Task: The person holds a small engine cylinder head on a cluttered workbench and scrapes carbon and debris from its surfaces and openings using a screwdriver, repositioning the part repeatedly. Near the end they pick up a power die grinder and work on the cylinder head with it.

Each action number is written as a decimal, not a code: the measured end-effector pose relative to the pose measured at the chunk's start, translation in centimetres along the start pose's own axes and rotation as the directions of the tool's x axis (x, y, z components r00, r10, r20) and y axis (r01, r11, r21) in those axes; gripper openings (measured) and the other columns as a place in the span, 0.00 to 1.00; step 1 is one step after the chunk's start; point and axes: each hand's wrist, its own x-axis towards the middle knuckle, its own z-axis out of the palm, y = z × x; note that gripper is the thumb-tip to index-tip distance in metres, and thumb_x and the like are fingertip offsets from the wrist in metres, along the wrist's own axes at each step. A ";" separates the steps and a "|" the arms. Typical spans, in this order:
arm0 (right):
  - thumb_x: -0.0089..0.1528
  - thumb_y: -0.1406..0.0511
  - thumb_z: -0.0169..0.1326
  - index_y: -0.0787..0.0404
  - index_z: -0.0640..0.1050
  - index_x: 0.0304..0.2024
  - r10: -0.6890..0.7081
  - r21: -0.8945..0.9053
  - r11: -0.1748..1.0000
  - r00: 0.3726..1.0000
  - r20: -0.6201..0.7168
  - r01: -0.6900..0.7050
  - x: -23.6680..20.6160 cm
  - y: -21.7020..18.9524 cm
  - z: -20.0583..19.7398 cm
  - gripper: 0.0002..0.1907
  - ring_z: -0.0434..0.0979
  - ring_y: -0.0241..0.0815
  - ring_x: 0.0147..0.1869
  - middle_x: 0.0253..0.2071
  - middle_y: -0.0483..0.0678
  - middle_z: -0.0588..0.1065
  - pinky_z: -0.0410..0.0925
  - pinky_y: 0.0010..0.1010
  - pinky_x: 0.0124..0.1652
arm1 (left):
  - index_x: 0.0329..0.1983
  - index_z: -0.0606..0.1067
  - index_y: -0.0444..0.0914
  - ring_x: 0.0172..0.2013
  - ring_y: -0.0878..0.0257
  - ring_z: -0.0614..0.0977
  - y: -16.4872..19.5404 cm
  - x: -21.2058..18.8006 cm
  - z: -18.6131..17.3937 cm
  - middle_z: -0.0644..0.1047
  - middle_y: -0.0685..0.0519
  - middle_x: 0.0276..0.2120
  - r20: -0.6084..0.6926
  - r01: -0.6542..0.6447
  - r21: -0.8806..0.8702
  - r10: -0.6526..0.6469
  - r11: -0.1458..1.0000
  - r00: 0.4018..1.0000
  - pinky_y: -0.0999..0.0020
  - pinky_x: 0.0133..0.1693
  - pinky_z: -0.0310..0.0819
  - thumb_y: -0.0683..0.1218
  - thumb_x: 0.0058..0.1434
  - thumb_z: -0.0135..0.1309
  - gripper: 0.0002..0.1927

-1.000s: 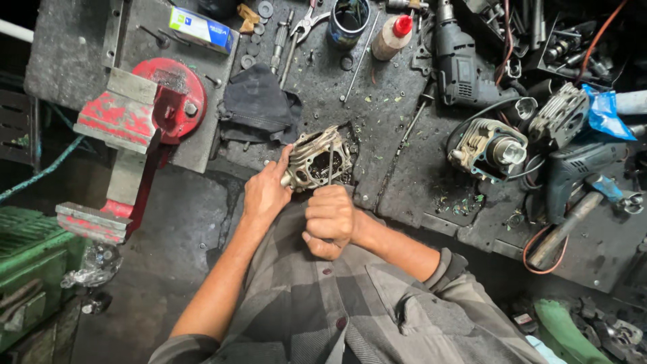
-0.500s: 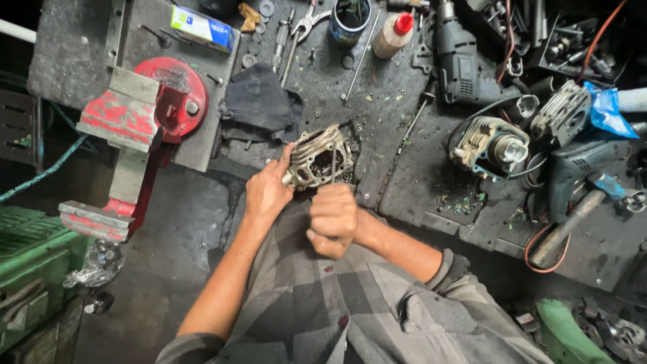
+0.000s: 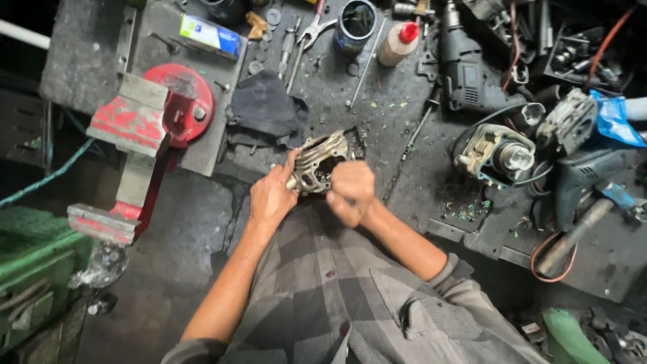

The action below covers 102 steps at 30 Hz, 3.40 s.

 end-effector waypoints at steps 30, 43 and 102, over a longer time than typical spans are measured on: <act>0.49 0.69 0.53 0.61 0.59 0.15 -0.061 0.056 0.997 0.998 0.013 0.060 0.6 -1.3 1.1 0.15 0.56 0.48 0.18 0.17 0.47 0.58 0.51 0.41 0.23 | 0.73 0.62 0.57 0.32 0.44 0.82 0.4 0.5 0.4 0.76 0.47 0.33 0.032 0.049 0.039 -0.050 0.998 0.998 0.47 0.34 0.77 0.41 0.48 0.61 0.47; 0.47 0.69 0.54 0.61 0.60 0.16 -0.017 0.019 1.000 0.998 0.066 0.016 0.3 -1.7 1.2 0.15 0.56 0.50 0.19 0.18 0.48 0.57 0.51 0.42 0.24 | 0.74 0.60 0.58 0.32 0.44 0.82 -0.1 0.0 0.6 0.76 0.47 0.33 0.042 0.050 0.039 -0.052 0.998 0.998 0.47 0.34 0.76 0.42 0.46 0.60 0.49; 0.58 0.60 0.61 0.54 0.84 0.42 0.833 -0.700 0.504 0.498 0.241 -0.506 -0.1 7.2 -5.7 0.11 0.81 0.59 0.41 0.36 0.55 0.81 0.72 0.48 0.43 | 0.73 0.64 0.56 0.31 0.46 0.82 -0.3 -0.1 1.0 0.75 0.50 0.31 0.014 0.027 0.056 -0.028 0.998 1.000 0.49 0.33 0.76 0.41 0.45 0.59 0.48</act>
